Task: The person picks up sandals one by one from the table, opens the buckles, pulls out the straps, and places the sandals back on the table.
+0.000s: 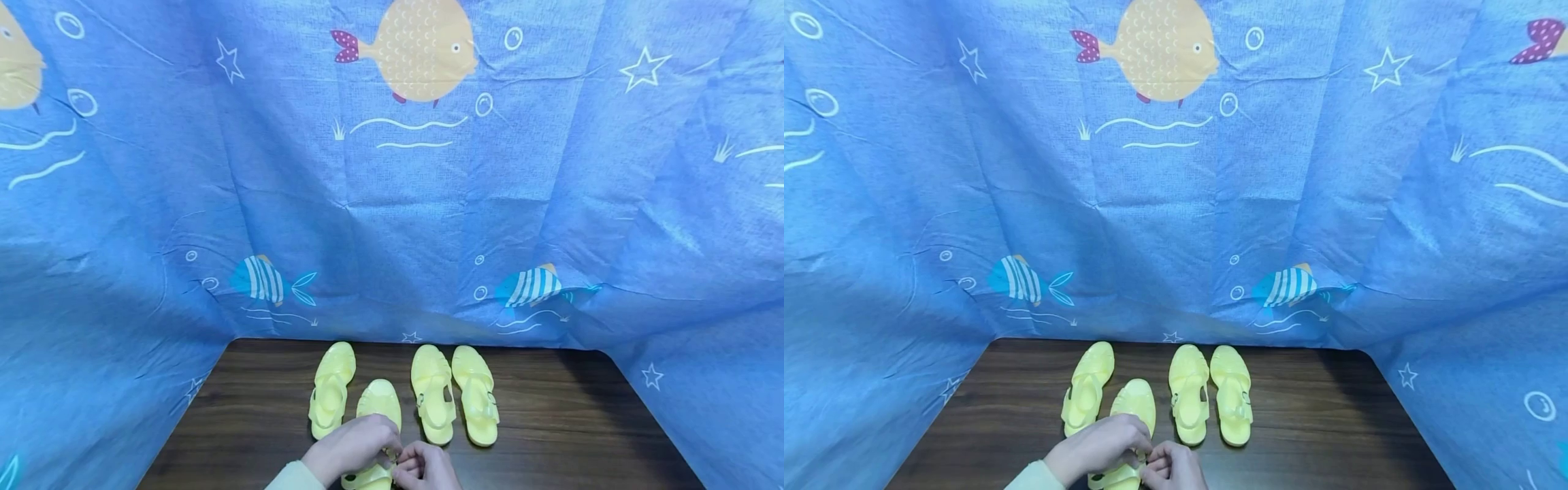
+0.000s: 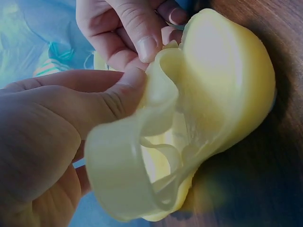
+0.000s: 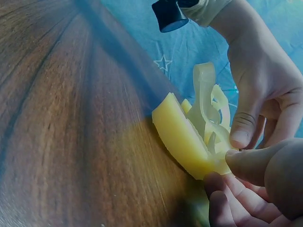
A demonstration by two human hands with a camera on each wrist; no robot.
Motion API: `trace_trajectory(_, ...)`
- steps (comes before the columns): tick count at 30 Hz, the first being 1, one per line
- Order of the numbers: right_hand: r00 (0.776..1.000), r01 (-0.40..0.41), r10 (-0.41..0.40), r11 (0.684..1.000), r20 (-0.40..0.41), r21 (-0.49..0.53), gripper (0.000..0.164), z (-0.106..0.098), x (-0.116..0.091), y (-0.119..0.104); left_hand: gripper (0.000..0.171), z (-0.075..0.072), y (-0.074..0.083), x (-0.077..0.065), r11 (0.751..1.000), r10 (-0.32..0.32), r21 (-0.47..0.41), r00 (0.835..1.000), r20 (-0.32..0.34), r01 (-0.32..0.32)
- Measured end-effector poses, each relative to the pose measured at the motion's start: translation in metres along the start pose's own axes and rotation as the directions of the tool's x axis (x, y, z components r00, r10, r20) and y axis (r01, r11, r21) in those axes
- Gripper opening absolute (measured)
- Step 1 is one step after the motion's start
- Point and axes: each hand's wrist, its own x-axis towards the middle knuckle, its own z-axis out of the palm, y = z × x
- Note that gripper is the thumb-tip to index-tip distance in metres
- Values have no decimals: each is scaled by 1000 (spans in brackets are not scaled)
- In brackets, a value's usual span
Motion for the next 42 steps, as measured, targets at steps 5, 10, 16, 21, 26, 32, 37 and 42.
trace_trajectory(5,998,-60,59,997,16,42,14,1,-2,1,20,0,3,1,999,-48,25,999,26,47)
trace_trajectory(10,999,-35,34,999,17,41,13,0,-3,4,26,2,2,0,999,-41,29,999,25,41)
trace_trajectory(16,999,-37,36,999,27,32,14,-3,-3,4,28,3,3,0,999,-40,35,999,37,39)
trace_trajectory(21,1000,-14,14,1000,11,2,13,-2,-5,4,25,4,3,0,996,-3,86,1000,3,3)
trace_trajectory(26,999,36,-36,998,-9,-43,10,2,-7,4,25,5,2,1,991,37,130,999,-22,-34)
trace_trajectory(32,997,69,-71,997,-35,-47,9,2,-9,1,23,4,2,3,996,36,77,999,4,-36)
trace_trajectory(37,995,72,-76,995,-59,-66,7,3,-9,0,22,3,1,5,1000,17,16,1000,23,-17)
trace_trajectory(42,996,64,-68,996,-55,-67,7,3,-9,0,24,5,3,5,999,-12,-31,999,39,13)
